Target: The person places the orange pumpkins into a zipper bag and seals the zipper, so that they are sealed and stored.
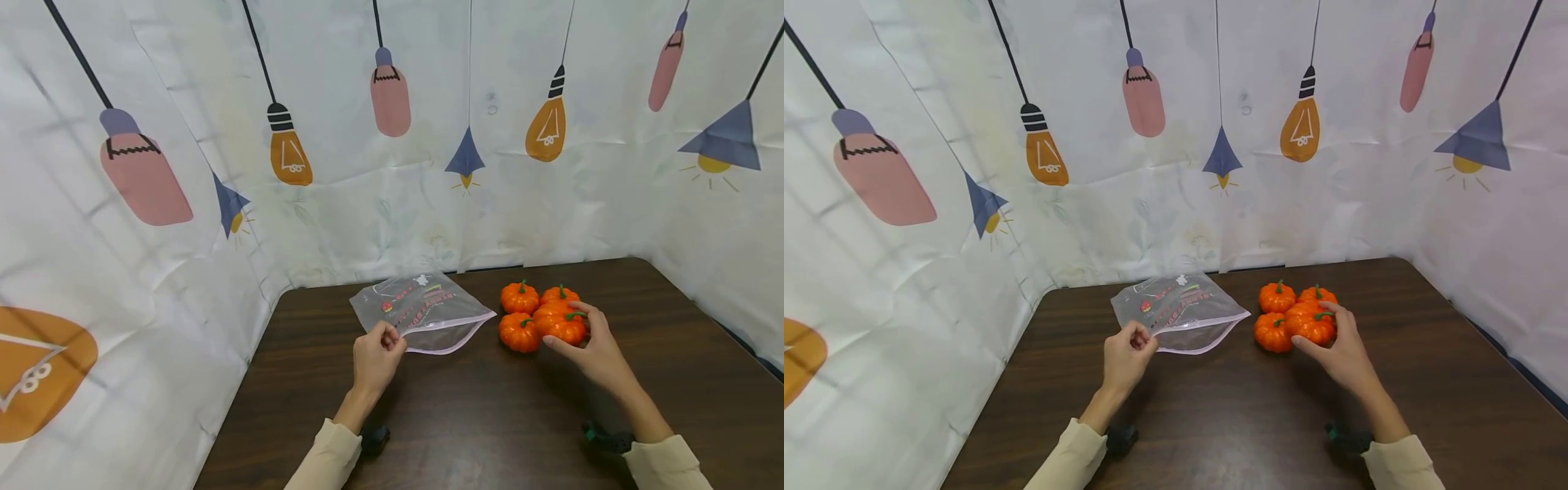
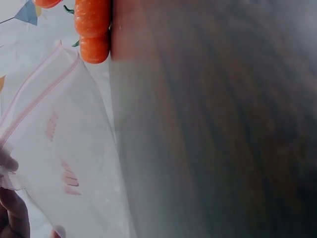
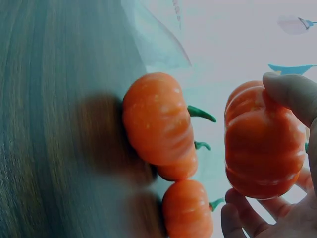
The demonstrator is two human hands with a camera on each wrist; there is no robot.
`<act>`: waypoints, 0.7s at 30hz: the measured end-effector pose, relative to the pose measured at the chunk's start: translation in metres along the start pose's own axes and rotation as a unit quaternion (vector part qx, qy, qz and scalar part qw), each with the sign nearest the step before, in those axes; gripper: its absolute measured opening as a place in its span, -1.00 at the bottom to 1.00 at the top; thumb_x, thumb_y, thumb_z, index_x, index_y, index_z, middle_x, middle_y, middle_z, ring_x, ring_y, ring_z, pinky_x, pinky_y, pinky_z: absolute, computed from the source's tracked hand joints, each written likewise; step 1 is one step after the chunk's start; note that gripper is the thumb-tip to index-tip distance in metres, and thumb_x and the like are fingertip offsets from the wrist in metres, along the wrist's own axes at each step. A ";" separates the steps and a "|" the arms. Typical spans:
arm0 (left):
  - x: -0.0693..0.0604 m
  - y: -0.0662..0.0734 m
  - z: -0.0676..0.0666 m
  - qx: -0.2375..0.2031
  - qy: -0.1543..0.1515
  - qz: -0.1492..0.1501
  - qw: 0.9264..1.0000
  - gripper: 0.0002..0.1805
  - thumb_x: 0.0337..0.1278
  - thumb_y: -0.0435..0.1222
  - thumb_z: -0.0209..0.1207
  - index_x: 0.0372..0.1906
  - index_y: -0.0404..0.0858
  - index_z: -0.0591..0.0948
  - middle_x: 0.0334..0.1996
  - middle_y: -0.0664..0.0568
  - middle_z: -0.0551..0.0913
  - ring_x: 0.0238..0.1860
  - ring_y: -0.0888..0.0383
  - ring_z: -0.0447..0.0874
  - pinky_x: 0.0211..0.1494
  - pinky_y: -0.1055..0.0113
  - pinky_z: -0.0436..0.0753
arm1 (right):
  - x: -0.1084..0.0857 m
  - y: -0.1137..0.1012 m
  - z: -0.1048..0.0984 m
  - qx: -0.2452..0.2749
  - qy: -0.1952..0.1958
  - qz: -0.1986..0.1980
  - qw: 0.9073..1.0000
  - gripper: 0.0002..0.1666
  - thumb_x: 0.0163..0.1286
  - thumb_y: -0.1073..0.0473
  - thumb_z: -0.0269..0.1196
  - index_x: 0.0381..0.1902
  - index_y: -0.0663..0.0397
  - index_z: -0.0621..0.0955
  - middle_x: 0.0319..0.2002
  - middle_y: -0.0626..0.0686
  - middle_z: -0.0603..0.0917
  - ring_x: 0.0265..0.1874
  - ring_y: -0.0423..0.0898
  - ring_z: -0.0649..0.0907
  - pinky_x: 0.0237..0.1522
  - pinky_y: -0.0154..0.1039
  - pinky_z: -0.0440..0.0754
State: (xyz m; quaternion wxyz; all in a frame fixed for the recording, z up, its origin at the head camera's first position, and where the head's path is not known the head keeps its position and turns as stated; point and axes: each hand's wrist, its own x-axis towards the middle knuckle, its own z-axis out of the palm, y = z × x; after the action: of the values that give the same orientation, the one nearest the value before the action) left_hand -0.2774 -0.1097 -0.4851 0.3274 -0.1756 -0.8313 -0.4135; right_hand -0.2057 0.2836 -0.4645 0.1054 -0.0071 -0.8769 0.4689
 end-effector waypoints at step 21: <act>0.001 -0.001 0.005 -0.042 -0.004 -0.041 0.998 -0.82 -0.08 -0.40 0.36 -0.47 -0.09 0.60 -0.55 0.16 0.67 -0.48 0.18 0.68 -0.45 0.46 0.51 | -0.001 -0.012 0.016 0.031 -0.024 -0.011 0.999 -0.02 0.39 -0.05 0.37 0.55 0.05 0.11 0.43 0.34 0.17 0.23 0.21 0.43 -0.02 -0.50 0.46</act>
State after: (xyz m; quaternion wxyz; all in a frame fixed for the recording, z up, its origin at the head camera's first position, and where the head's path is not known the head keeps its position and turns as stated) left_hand -0.2804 -0.1061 -0.4874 0.2992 -0.1568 -0.8211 -0.4602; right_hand -0.2070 0.2637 -0.4632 0.0895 0.0171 -0.8645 0.4944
